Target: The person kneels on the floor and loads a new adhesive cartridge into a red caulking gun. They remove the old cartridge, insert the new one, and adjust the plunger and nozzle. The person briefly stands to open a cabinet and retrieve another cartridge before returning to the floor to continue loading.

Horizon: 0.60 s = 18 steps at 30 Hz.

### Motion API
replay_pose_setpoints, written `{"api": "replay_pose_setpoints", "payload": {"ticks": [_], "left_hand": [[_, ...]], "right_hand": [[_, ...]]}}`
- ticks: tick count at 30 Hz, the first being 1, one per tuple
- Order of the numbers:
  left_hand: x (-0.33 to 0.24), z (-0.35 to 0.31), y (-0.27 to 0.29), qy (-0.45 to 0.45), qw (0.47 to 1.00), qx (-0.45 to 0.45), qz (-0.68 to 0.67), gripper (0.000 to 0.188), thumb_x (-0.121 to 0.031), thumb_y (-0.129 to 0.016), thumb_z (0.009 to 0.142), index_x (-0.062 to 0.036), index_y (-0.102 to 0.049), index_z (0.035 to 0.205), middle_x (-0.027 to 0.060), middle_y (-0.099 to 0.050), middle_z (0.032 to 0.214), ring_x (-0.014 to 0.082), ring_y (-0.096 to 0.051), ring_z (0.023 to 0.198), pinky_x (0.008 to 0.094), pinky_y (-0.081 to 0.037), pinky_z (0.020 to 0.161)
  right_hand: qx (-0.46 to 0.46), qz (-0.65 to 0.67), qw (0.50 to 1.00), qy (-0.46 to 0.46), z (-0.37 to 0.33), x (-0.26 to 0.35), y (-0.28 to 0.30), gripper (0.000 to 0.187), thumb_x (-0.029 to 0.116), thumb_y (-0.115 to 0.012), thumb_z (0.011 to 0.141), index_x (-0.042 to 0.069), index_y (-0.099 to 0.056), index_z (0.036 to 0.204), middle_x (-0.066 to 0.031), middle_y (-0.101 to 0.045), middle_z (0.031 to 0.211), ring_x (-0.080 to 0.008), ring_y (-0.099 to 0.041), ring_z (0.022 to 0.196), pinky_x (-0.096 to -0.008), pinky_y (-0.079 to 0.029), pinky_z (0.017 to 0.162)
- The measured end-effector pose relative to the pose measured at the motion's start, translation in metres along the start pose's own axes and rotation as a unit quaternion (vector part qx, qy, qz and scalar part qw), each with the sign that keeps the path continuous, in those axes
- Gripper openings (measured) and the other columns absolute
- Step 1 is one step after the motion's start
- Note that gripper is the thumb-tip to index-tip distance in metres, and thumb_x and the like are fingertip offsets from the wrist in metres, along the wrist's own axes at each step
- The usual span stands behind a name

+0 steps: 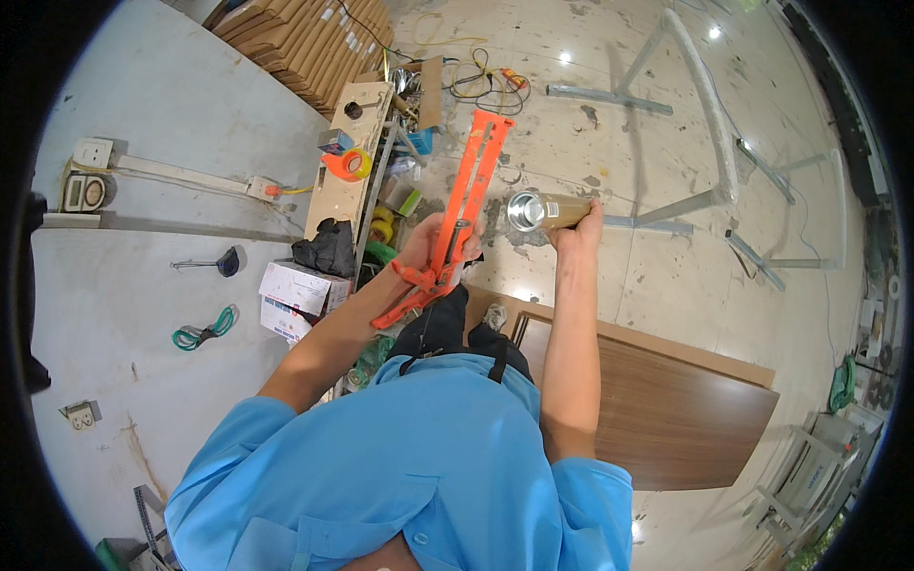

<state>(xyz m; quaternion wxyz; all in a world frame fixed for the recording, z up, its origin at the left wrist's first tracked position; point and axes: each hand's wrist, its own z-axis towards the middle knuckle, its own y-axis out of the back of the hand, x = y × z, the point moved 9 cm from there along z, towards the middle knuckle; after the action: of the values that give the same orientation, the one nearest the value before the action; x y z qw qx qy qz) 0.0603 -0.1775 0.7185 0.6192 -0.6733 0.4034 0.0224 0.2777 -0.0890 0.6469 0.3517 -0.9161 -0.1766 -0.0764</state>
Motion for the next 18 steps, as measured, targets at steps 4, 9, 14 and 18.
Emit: {"api": "replay_pose_setpoints", "payload": {"ticks": [4,9,14,18], "left_hand": [[-0.001,-0.007,-0.005,0.005,0.999,0.036,-0.020,0.048,-0.037,-0.048,0.098,0.0059,-0.061,0.116,0.0089,-0.060,0.089,0.0173,-0.055,0.078,0.0317,-0.046,0.083],[-0.003,-0.015,-0.004,0.011,1.000,0.017,-0.019,0.048,-0.035,-0.048,0.099,0.0076,-0.062,0.117,0.0106,-0.063,0.084,0.0195,-0.054,0.081,0.0317,-0.044,0.083],[-0.003,-0.020,-0.009,0.028,0.999,0.026,0.010,0.050,-0.039,-0.058,0.095,0.0051,-0.062,0.118,0.0107,-0.062,0.091,0.0193,-0.059,0.083,0.0346,-0.046,0.092],[0.000,-0.026,-0.015,0.046,0.998,0.030,0.001,0.054,-0.043,-0.063,0.094,0.0031,-0.061,0.121,0.0112,-0.062,0.093,0.0192,-0.059,0.084,0.0340,-0.048,0.094]], "right_hand": [[0.000,-0.005,0.999,0.037,-0.008,0.007,-0.006,0.047,0.044,-0.045,0.106,0.005,-0.049,0.134,-0.0164,-0.058,0.126,-0.0334,-0.061,0.112,-0.0554,-0.054,0.096],[0.001,-0.038,0.989,0.145,-0.034,0.027,-0.028,0.041,0.038,-0.052,0.105,0.002,-0.046,0.124,-0.0179,-0.058,0.104,-0.0332,-0.061,0.091,-0.0520,-0.056,0.083],[0.078,-0.105,0.959,0.250,-0.078,0.045,-0.080,0.036,0.036,-0.053,0.105,0.002,-0.045,0.114,-0.0170,-0.057,0.092,-0.0289,-0.061,0.079,-0.0482,-0.057,0.073],[0.135,-0.134,0.937,0.295,-0.107,0.053,-0.113,0.032,0.036,-0.052,0.105,0.006,-0.045,0.108,-0.0156,-0.058,0.088,-0.0250,-0.062,0.073,-0.0421,-0.056,0.065]]}}
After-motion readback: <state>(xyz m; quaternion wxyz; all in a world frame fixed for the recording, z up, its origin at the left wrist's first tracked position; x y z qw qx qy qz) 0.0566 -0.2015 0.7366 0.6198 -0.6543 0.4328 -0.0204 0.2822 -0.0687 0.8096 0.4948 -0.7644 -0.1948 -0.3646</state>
